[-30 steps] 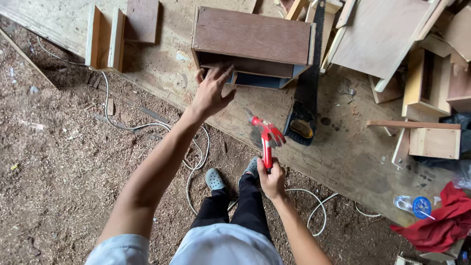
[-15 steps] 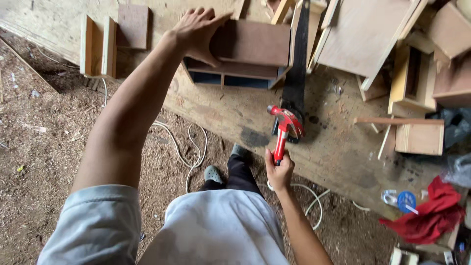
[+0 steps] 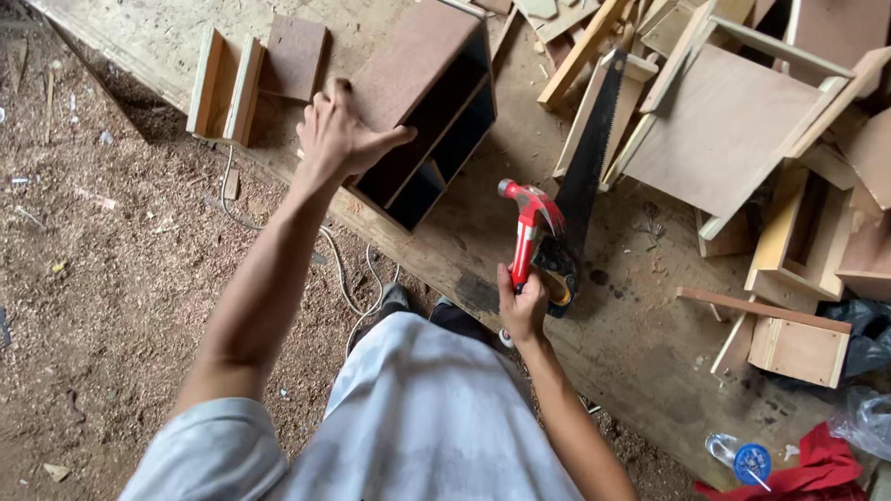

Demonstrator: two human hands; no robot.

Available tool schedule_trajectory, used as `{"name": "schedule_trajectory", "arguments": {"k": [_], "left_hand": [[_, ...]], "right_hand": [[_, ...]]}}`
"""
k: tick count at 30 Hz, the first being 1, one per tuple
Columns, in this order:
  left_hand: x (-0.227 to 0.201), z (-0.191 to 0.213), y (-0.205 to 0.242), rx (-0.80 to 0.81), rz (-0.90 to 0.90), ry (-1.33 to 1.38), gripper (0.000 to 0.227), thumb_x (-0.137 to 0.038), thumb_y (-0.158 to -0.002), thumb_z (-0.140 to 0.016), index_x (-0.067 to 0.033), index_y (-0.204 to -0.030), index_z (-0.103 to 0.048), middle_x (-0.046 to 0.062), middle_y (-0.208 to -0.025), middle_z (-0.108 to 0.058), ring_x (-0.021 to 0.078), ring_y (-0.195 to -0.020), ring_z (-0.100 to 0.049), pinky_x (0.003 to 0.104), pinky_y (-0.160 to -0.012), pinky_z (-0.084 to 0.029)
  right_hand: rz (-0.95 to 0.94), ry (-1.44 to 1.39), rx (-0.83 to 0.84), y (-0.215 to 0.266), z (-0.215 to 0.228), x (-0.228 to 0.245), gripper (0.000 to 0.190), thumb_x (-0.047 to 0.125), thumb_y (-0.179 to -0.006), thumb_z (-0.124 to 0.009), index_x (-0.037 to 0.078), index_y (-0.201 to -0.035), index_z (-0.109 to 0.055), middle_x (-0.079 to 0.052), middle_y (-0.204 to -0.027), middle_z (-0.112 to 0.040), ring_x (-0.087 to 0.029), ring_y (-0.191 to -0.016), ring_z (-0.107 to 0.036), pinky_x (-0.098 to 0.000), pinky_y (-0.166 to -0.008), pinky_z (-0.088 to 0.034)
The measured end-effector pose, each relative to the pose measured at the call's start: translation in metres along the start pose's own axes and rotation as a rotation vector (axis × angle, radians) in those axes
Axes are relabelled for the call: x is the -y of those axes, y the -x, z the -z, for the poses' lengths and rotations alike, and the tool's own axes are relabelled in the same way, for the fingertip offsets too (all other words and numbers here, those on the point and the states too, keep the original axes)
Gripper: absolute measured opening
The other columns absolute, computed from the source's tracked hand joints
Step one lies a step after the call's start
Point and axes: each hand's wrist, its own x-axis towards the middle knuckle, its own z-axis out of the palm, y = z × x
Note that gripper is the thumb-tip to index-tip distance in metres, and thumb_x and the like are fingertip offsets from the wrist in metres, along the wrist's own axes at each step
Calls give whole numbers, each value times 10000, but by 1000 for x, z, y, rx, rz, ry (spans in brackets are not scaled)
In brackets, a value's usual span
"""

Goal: The person assembles a small wooden box by hammering nails into the frame and attaching a lid. They repeatedly reposition the box and use a hammer to secure the pieces together on a workbench.

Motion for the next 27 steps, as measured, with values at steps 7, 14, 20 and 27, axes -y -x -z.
{"name": "schedule_trajectory", "arguments": {"k": [7, 14, 20, 27], "left_hand": [[-7, -15, 22, 6, 3, -9, 1414, -951, -664, -647, 48, -1553, -186, 268, -1224, -518, 360, -1062, -566, 496, -757, -547], [-9, -18, 19, -6, -228, 21, 1154, -794, -931, -514, 35, -1616, -93, 277, -1199, -577, 348, -934, -632, 496, -729, -524], [17, -40, -2, -81, -304, 94, 730, -489, -1129, -361, -9, -1627, -125, 333, -1262, -619, 392, -901, -692, 489, -770, -571], [32, -48, -6, -158, -337, 120, 651, -437, -1154, -344, -58, -1653, -166, 301, -1289, -654, 350, -809, -703, 446, -674, -576]], "right_hand": [[-299, -166, 170, -6, -33, 23, 305, 296, -1045, -618, 9, -947, -587, -32, -588, -581, -129, -473, -575, -299, -442, -441], [-124, 96, 123, -13, -41, 47, 273, 255, -1091, -566, 5, -981, -582, -123, -703, -689, -254, -589, -694, -358, -512, -503], [-83, 206, 124, -23, -51, 58, 286, 205, -1099, -530, -6, -906, -522, -192, -593, -577, -336, -476, -611, -443, -426, -408], [-121, 116, 232, -35, -67, 69, 274, 218, -1124, -457, 27, -931, -495, -67, -494, -505, -190, -342, -500, -349, -286, -328]]}}
